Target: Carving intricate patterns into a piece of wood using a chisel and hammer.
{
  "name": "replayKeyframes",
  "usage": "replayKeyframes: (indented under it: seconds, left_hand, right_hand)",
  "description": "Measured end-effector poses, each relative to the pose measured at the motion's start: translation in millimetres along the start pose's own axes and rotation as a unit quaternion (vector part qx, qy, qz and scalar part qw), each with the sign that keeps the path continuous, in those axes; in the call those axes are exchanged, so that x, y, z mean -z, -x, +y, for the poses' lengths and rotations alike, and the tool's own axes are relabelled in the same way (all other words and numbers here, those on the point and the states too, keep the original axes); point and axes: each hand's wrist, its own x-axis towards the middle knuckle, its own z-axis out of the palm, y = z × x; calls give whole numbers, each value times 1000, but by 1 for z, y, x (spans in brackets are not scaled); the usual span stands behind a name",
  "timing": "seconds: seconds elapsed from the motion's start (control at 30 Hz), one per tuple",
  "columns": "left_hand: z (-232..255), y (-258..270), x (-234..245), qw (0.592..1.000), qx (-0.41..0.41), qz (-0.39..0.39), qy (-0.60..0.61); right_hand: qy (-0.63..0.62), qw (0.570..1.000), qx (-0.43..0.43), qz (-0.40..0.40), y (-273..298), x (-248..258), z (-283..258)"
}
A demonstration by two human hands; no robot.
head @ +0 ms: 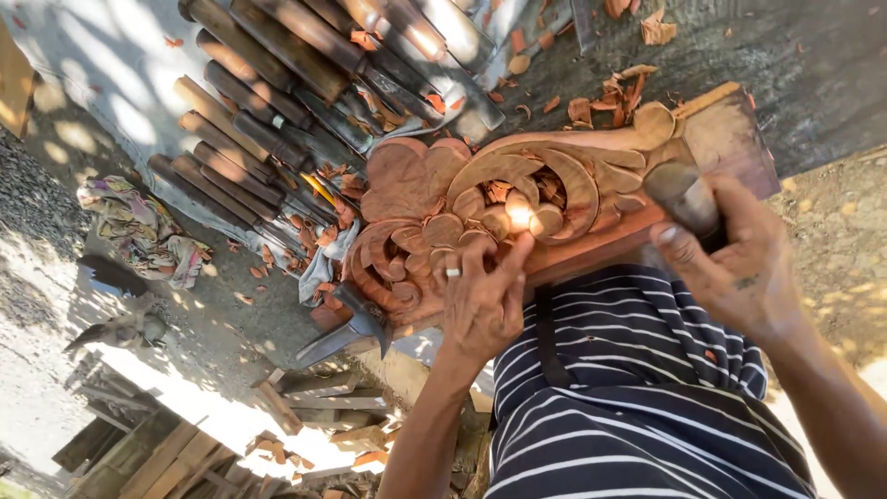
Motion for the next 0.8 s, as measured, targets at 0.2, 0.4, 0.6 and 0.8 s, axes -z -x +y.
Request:
replayKeyframes:
  seconds: [0.2, 0.4, 0.6, 0.8]
  left_hand:
    - [-31, 40, 23, 969, 129, -20, 212]
    - [-10, 29, 135, 791, 181, -88, 577]
    - [26, -23, 171, 907, 164, -281, 265]
    - [33, -63, 150, 948, 49, -257, 184]
  right_hand:
    - [-48, 981, 95, -161, 2, -24, -18]
    - [-72, 867, 354, -343, 27, -111, -70]
    - [-234, 834, 434, -249, 8, -148, -91]
    - [-298, 839, 450, -69, -9, -175, -73]
